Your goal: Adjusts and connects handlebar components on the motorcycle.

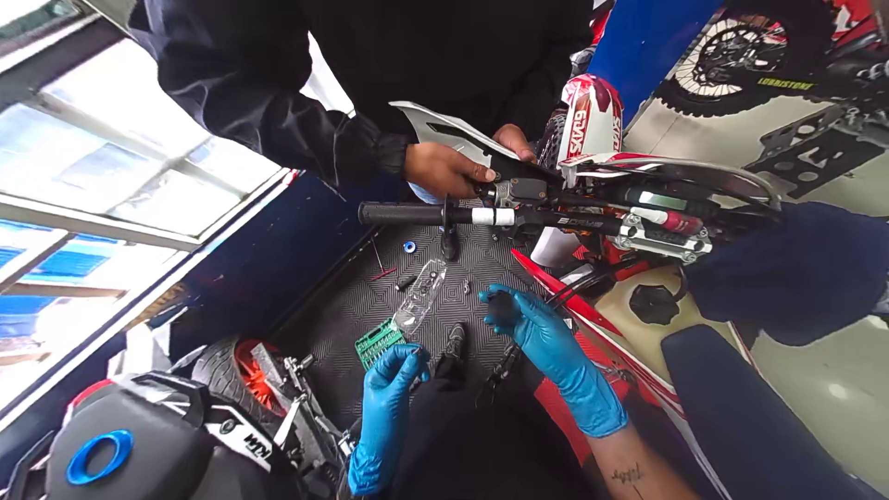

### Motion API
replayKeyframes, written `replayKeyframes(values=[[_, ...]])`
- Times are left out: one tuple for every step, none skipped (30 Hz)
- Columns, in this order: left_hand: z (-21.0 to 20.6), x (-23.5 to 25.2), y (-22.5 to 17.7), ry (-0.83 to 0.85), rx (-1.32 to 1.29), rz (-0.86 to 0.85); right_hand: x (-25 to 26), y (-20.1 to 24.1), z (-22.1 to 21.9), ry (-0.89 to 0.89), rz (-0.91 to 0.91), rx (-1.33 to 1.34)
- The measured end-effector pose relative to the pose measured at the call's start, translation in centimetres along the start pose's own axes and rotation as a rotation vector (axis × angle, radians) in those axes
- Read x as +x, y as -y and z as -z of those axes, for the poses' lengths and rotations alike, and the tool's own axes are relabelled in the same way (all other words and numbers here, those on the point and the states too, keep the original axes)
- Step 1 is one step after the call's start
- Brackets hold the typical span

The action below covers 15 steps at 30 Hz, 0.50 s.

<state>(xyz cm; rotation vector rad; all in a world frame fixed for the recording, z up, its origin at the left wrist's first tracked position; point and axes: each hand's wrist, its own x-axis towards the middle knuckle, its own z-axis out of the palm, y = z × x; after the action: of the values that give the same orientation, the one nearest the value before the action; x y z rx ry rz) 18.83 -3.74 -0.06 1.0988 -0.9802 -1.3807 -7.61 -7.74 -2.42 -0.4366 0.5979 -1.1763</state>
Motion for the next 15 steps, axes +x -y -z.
replayKeyframes(values=[[-0.3,0.2,0.2,0.006,-0.001,-0.002,0.1,0.0,0.1,0.011,-0.007,0.009],[-0.6,0.3,0.4,0.007,-0.006,-0.004,0.1,0.0,0.1,0.02,-0.017,0.015],[-0.9,0.3,0.7,0.003,-0.014,-0.004,0.0,0.0,0.1,0.026,-0.032,0.017],[-1.2,0.2,1.0,-0.004,-0.02,0.001,0.0,-0.1,0.2,0.035,-0.048,0.012],[-1.5,0.0,1.3,-0.017,-0.026,0.009,0.0,-0.3,0.4,0.05,-0.064,0.001],[-1.8,-0.1,1.7,-0.032,-0.03,0.016,0.1,-0.5,0.5,0.064,-0.082,-0.018],[-2.0,-0.2,2.0,-0.046,-0.033,0.021,0.2,-0.7,0.5,0.068,-0.1,-0.043],[-2.1,-0.3,2.4,-0.055,-0.036,0.021,0.3,-1.0,0.5,0.062,-0.116,-0.078],[-2.1,-0.4,2.8,-0.058,-0.037,0.018,0.4,-1.3,0.3,0.046,-0.135,-0.124],[-2.1,-0.6,3.2,-0.057,-0.036,0.017,0.4,-1.6,0.0,0.027,-0.157,-0.171],[-1.9,-0.7,3.4,-0.056,-0.04,0.017,0.6,-2.0,-0.4,0.012,-0.173,-0.218],[-1.7,-0.7,3.6,-0.057,-0.041,0.02,0.9,-2.3,-0.7,0.013,-0.185,-0.264],[-1.4,-0.9,3.8,-0.057,-0.036,0.03,1.0,-2.8,-1.1,0.021,-0.199,-0.308],[-0.9,-1.0,3.9,-0.053,-0.023,0.041,1.2,-3.3,-1.5,0.027,-0.213,-0.35],[-0.4,-1.1,3.9,-0.046,-0.012,0.055,1.3,-3.9,-1.8,0.032,-0.224,-0.393]])
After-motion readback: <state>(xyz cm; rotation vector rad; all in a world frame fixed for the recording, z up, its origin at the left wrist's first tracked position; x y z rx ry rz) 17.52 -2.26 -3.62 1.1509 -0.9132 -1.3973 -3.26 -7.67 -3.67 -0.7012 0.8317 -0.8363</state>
